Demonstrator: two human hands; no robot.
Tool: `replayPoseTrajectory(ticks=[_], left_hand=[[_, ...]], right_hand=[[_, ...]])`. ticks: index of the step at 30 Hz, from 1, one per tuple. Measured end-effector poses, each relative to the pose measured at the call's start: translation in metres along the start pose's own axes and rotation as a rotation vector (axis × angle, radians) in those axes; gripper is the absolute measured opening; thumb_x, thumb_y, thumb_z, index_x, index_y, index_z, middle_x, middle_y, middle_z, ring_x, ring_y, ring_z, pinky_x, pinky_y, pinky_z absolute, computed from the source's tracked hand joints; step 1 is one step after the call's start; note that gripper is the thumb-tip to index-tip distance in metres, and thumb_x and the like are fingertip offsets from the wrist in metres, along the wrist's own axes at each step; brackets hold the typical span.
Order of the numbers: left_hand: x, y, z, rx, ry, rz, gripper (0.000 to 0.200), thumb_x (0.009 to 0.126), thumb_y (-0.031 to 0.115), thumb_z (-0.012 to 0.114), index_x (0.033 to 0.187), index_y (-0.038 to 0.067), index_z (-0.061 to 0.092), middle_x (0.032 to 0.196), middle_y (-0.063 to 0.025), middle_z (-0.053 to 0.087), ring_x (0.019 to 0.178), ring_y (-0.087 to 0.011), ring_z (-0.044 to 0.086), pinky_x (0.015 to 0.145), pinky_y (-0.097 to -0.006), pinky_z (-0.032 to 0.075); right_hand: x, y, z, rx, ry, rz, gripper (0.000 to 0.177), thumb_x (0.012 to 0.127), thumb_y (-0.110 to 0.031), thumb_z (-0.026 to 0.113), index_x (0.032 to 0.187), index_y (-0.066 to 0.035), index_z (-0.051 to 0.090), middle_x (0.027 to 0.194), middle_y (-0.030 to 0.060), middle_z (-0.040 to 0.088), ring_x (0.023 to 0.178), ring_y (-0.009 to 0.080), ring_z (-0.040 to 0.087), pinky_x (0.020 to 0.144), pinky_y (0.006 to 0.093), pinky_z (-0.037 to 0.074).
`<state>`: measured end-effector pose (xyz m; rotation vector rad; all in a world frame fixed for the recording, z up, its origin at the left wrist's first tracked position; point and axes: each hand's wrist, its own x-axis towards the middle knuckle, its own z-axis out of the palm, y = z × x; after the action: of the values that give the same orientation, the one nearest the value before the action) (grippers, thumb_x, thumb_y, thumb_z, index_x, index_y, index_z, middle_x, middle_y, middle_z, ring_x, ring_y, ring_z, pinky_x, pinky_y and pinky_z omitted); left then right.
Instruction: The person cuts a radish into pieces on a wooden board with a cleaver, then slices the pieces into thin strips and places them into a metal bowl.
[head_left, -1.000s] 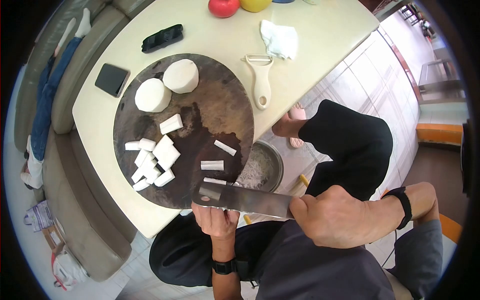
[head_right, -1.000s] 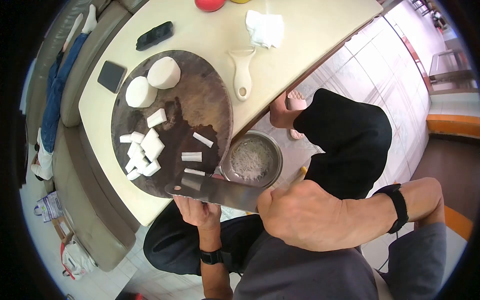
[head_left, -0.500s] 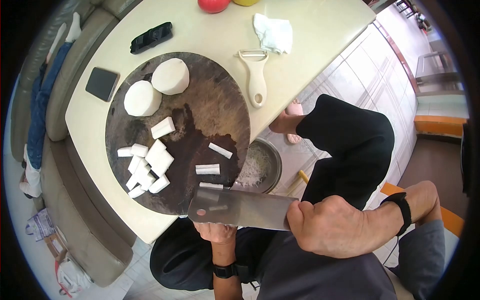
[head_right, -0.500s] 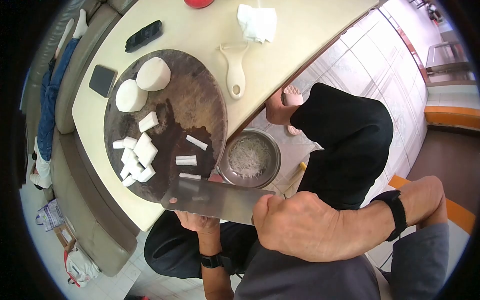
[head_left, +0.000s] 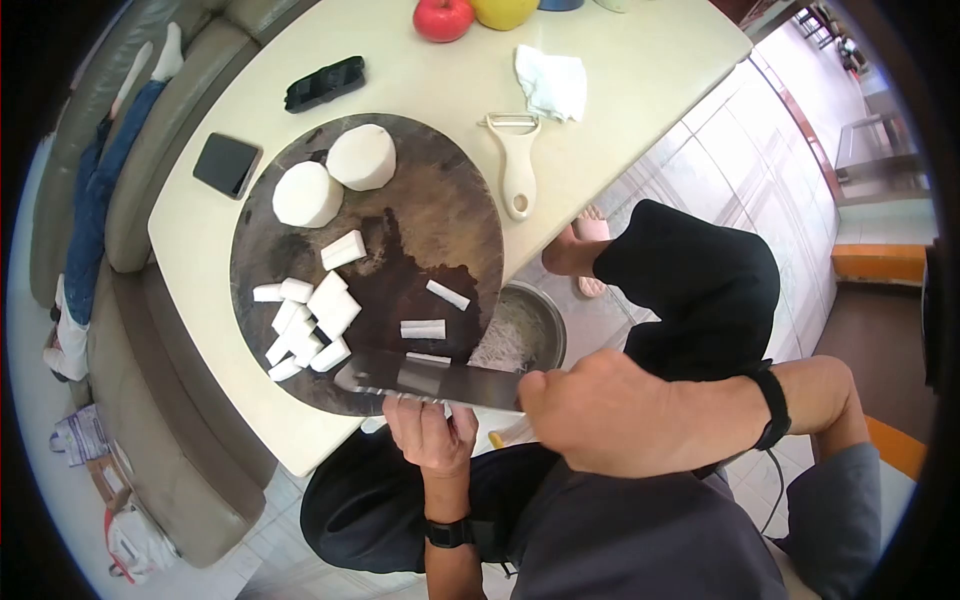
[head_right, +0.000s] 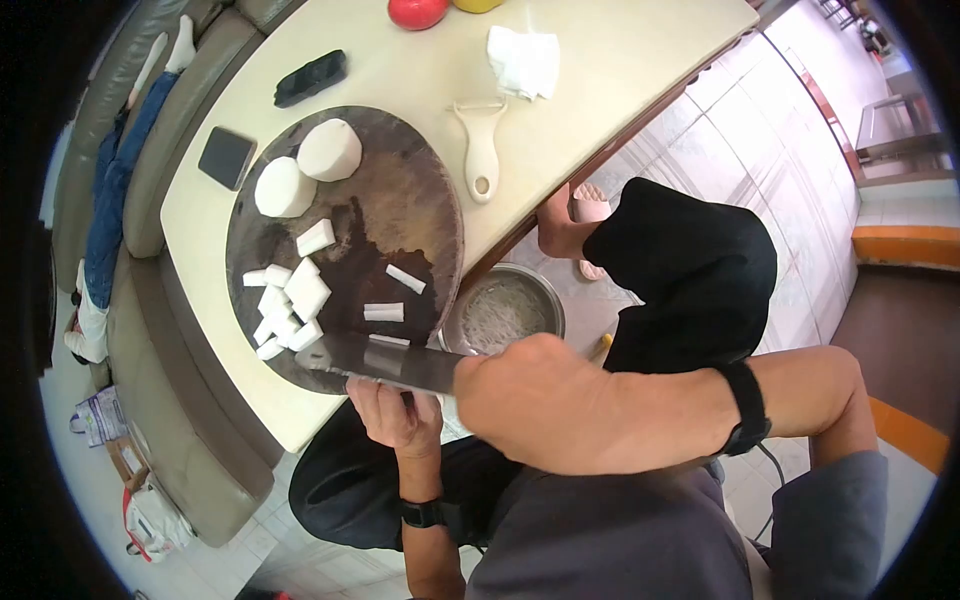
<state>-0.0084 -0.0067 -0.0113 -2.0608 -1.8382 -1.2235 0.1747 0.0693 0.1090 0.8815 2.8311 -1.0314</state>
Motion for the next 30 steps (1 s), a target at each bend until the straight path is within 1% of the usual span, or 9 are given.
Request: replayPoseTrajectory(ticks=[2, 5, 6, 9, 13, 15, 21, 25, 30], left_hand=[[0.009, 0.006, 0.003, -0.006, 0.051, 0.000, 0.012, 0.066, -0.010, 0.065, 0.076, -0.006, 0.061, 0.085, -0.0156, 0.060, 0.081, -0.0340, 0.060, 0.072, -0.0410, 0.051], [0.014, 0.008, 0.003, -0.009, 0.054, 0.012, 0.012, 0.065, -0.011, 0.064, 0.075, -0.005, 0.061, 0.086, -0.0153, 0.061, 0.081, -0.0335, 0.061, 0.072, -0.0404, 0.051], [0.013, 0.008, 0.003, -0.008, 0.058, 0.012, 0.012, 0.065, -0.011, 0.064, 0.075, -0.005, 0.061, 0.086, -0.0153, 0.061, 0.081, -0.0335, 0.061, 0.072, -0.0404, 0.051], [0.010, 0.006, 0.004, -0.005, 0.071, 0.001, 0.012, 0.065, -0.011, 0.064, 0.075, -0.005, 0.061, 0.086, -0.0151, 0.061, 0.081, -0.0335, 0.061, 0.072, -0.0403, 0.051], [0.009, 0.007, 0.004, -0.010, 0.073, -0.003, 0.011, 0.065, -0.011, 0.064, 0.075, -0.005, 0.061, 0.086, -0.0152, 0.061, 0.081, -0.0339, 0.061, 0.072, -0.0401, 0.051], [0.010, 0.007, 0.004, -0.008, 0.072, -0.003, 0.012, 0.065, -0.011, 0.064, 0.075, -0.005, 0.060, 0.086, -0.0152, 0.061, 0.081, -0.0340, 0.060, 0.072, -0.0401, 0.051], [0.015, 0.013, 0.006, -0.012, 0.071, -0.023, 0.015, 0.066, -0.010, 0.065, 0.080, -0.005, 0.062, 0.089, -0.0150, 0.061, 0.084, -0.0338, 0.060, 0.075, -0.0394, 0.050], [0.013, 0.015, 0.004, -0.045, 0.061, -0.060, 0.017, 0.068, -0.010, 0.065, 0.084, -0.006, 0.062, 0.093, -0.0158, 0.061, 0.088, -0.0344, 0.059, 0.077, -0.0406, 0.048], [0.011, 0.012, 0.004, -0.019, 0.073, -0.054, 0.015, 0.071, -0.009, 0.063, 0.086, -0.006, 0.062, 0.096, -0.0172, 0.061, 0.090, -0.0354, 0.058, 0.080, -0.0424, 0.047]], right_hand=[[-0.004, 0.006, -0.005, 0.010, -0.034, 0.021, 0.023, 0.065, -0.004, 0.063, 0.080, 0.007, 0.048, 0.059, 0.0164, 0.056, 0.052, 0.0339, 0.061, 0.047, 0.0403, 0.048], [-0.005, 0.005, -0.017, 0.040, -0.087, 0.059, 0.021, 0.066, -0.002, 0.063, 0.079, 0.008, 0.050, 0.060, 0.0186, 0.057, 0.056, 0.0367, 0.062, 0.049, 0.0417, 0.048], [-0.005, 0.004, -0.019, 0.063, -0.111, 0.063, 0.020, 0.065, -0.001, 0.063, 0.079, 0.009, 0.053, 0.061, 0.0204, 0.059, 0.059, 0.0376, 0.063, 0.050, 0.0420, 0.049], [-0.010, 0.000, -0.020, 0.113, -0.072, 0.082, 0.021, 0.065, -0.001, 0.062, 0.079, 0.010, 0.051, 0.061, 0.0207, 0.059, 0.059, 0.0383, 0.063, 0.049, 0.0435, 0.048], [-0.017, -0.003, -0.018, 0.127, -0.104, 0.124, 0.021, 0.065, 0.000, 0.061, 0.079, 0.010, 0.050, 0.059, 0.0203, 0.058, 0.058, 0.0384, 0.062, 0.049, 0.0440, 0.048], [-0.021, -0.005, -0.015, 0.166, -0.053, 0.135, 0.019, 0.066, -0.001, 0.061, 0.078, 0.008, 0.049, 0.057, 0.0200, 0.057, 0.057, 0.0387, 0.062, 0.048, 0.0443, 0.048], [-0.019, -0.003, -0.011, 0.100, -0.044, 0.174, 0.020, 0.066, -0.002, 0.062, 0.078, 0.007, 0.048, 0.056, 0.0199, 0.057, 0.056, 0.0391, 0.062, 0.050, 0.0444, 0.049], [-0.017, 0.000, -0.012, 0.066, -0.015, 0.143, 0.020, 0.066, -0.002, 0.062, 0.078, 0.007, 0.049, 0.056, 0.0203, 0.057, 0.056, 0.0388, 0.062, 0.050, 0.0445, 0.049], [-0.019, 0.003, -0.023, 0.084, -0.080, 0.102, 0.021, 0.067, -0.003, 0.063, 0.079, 0.008, 0.051, 0.056, 0.0203, 0.056, 0.056, 0.0383, 0.062, 0.050, 0.0442, 0.048]])
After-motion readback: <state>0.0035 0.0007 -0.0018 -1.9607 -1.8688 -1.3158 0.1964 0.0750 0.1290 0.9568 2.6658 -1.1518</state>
